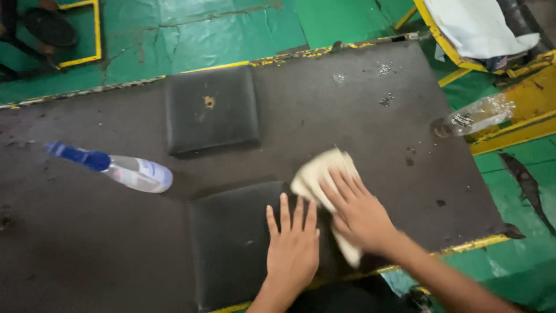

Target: The person wipes a dark, textured surface with a white cloth, moving it back and forth across the area. They then pick up a spray bottle, apply liquid to the surface, and continue wiping with the cloth to clean the area.

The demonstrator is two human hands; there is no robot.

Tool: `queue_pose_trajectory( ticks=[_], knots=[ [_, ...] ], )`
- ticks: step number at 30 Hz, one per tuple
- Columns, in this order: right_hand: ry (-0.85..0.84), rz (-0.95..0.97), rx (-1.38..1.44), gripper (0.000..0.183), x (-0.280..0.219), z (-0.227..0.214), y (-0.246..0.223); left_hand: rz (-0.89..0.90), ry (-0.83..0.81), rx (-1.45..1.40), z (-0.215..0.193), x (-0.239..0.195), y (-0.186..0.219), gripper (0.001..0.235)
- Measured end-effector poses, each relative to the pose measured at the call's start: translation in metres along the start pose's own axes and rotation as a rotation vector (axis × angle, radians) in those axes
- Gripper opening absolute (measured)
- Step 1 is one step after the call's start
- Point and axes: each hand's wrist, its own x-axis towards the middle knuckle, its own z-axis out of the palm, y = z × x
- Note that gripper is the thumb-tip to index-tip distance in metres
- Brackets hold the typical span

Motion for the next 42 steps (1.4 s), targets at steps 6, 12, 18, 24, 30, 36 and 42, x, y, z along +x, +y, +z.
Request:
queue_pose_trajectory(
  ticks=[6, 12, 18, 24, 30, 36, 42],
  knots=[
    [0.061, 0.209, -0.011, 0.076, -0.112, 0.034, 0.005, -0.013, -0.049, -0.111, 0.025, -0.004, 0.025, 0.067],
    [0.174, 0.173, -0.116, 0.067, -0.057, 0.053, 0.058, -0.056, -0.055, -0.007, 0.058, 0.003, 0.045, 0.071],
    [0.224, 0.204, -0.199, 0.064, 0.122, 0.047, 0.156, -0.102, -0.171, 0.039, 0.074, 0.012, 0.044, 0.067],
    [0.374, 0.262, -0.202, 0.063, 0.215, 0.07, 0.159, -0.154, -0.168, 0.014, 0.076, 0.014, 0.045, 0.065],
    [0.178, -0.01, -0.117, 0.072, 0.081, 0.04, 0.097, -0.13, -0.054, 0.029, 0.074, 0.013, 0.042, 0.062],
    [0.036, 0.144, -0.005, 0.074, -0.072, 0.027, 0.054, -0.113, -0.058, 0.002, 0.067, 0.014, 0.033, 0.06],
    [0.133, 0.364, -0.041, 0.07, -0.15, 0.032, 0.08, -0.09, -0.108, -0.008, 0.053, 0.016, 0.047, 0.062]
  ],
)
